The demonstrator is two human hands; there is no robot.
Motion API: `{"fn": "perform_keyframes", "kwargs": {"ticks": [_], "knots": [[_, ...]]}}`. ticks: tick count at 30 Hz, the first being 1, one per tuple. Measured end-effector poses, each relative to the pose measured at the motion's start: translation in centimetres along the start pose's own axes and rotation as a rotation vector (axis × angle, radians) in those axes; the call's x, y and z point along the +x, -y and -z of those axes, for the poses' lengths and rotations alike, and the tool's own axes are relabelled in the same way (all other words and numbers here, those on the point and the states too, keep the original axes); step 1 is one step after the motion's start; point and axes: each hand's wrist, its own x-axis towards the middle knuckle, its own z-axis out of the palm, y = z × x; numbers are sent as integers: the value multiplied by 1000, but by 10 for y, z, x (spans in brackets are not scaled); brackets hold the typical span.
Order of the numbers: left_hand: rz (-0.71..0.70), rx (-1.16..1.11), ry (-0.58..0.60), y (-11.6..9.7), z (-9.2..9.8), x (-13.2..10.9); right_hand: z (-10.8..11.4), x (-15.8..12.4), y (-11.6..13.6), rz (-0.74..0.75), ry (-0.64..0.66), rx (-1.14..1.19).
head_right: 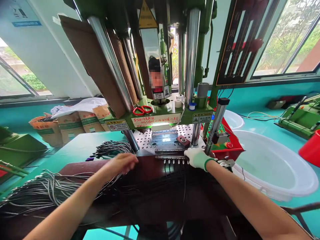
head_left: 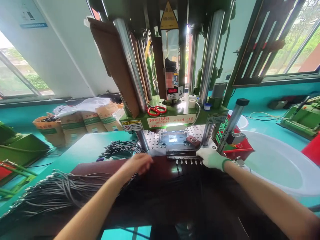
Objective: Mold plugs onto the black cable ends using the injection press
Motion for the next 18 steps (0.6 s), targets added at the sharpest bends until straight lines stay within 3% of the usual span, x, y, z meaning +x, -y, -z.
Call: {"fn": "perform_keyframes", "kwargs": {"ticks": [2,3,6,9,13,16,18], "knots": [[46,102,301,3,-49,-20,12,6,3,-19,39,7],[39,120,376,7,-69,-27,18,10,4,-34,53,16],[37,97,361,19,-106,-36,34,19,7,-91,64,56],[81,-76,263,21,-118,-31,42,26,8,-131,4,120],[156,-476,190,10,-129,-20,49,39,2,-115,-82,246],[196,-719,255,3,-146,-7,57,56,-3,-119,-116,334],[238,-752,331,0,-158,5,62,67,-3,-131,-147,385]]}}
